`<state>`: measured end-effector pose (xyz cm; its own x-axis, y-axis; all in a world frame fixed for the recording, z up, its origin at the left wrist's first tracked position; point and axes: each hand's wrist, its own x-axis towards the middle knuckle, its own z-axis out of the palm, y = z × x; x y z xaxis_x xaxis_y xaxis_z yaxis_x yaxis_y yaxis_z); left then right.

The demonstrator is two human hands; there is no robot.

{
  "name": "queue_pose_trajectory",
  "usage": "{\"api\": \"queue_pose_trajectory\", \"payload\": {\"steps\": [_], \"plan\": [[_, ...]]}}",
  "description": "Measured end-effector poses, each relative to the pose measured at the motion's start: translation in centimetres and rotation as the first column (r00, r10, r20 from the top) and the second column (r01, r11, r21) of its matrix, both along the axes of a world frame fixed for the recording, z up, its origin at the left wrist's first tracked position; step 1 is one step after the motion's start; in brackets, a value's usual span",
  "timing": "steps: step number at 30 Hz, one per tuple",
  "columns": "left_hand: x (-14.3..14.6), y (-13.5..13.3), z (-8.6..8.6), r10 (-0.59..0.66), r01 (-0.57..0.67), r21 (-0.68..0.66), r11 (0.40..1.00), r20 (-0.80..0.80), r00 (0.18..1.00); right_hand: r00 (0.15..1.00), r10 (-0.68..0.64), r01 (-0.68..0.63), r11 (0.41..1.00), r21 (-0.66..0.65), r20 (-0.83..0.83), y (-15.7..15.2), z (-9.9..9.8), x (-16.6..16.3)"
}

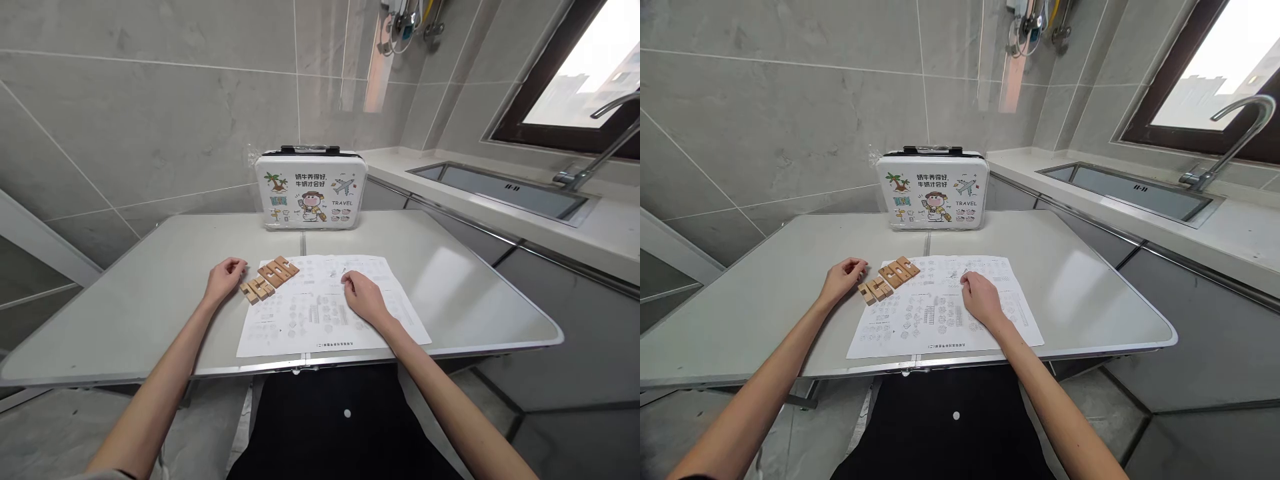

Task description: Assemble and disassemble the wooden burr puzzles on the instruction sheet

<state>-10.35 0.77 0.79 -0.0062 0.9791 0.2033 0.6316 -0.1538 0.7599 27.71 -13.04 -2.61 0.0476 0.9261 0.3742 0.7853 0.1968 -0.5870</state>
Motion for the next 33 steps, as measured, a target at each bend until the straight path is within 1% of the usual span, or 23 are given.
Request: {"api": "queue_pose_trajectory", "payload": {"steps": [13, 18, 21, 24, 25, 26, 27, 28, 31, 33], "plan": [[0.3, 0.1, -0.1, 0.004, -0.003, 0.013, 1.0, -0.078, 0.997, 1.0, 0.003, -0.003, 1.0, -0.003, 0.022, 0.0, -0.1, 0.1], [0.4, -0.3, 0.2, 0.001, 0.003, 0.038, 0.999, -0.117, 0.993, 1.0, 0.006, -0.006, 1.0, 0.001, 0.022, 0.0, -0.1, 0.1], [0.9, -1.2, 0.7, -0.029, 0.043, 0.084, 0.996, -0.151, 0.988, 1.0, 0.003, -0.003, 1.0, 0.002, 0.021, 0.0, -0.2, 0.0], [2.1, -2.4, 1.3, -0.107, 0.139, 0.152, 0.979, -0.206, 0.973, 1.0, -0.001, 0.001, 1.0, 0.0, 0.02, 0.1, -0.3, 0.0], [2.7, -2.9, 1.5, -0.148, 0.191, 0.171, 0.967, -0.237, 0.96, 1.0, -0.001, 0.001, 1.0, -0.001, 0.02, 0.1, -0.3, 0.0], [3.3, -3.4, 1.6, -0.198, 0.269, 0.201, 0.942, -0.312, 0.929, 1.0, -0.002, 0.002, 1.0, 0.0, 0.019, 0.1, -0.3, 0.0], [4.0, -3.9, 1.6, -0.228, 0.324, 0.204, 0.924, -0.385, 0.894, 1.0, -0.001, 0.001, 1.0, 0.0, 0.019, 0.1, -0.3, 0.0], [4.7, -4.3, 1.6, -0.229, 0.341, 0.187, 0.921, -0.446, 0.865, 1.0, -0.001, 0.001, 1.0, 0.002, 0.018, 0.2, -0.4, 0.0], [7.0, -5.4, 1.2, -0.193, 0.332, 0.123, 0.935, -0.609, 0.769, 1.0, -0.001, 0.001, 1.0, 0.009, 0.02, 0.2, -0.4, 0.0], [8.4, -5.8, 0.9, -0.155, 0.311, 0.104, 0.945, -0.695, 0.702, 1.0, 0.001, -0.002, 1.0, 0.013, 0.024, 0.3, -0.4, 0.0]]}}
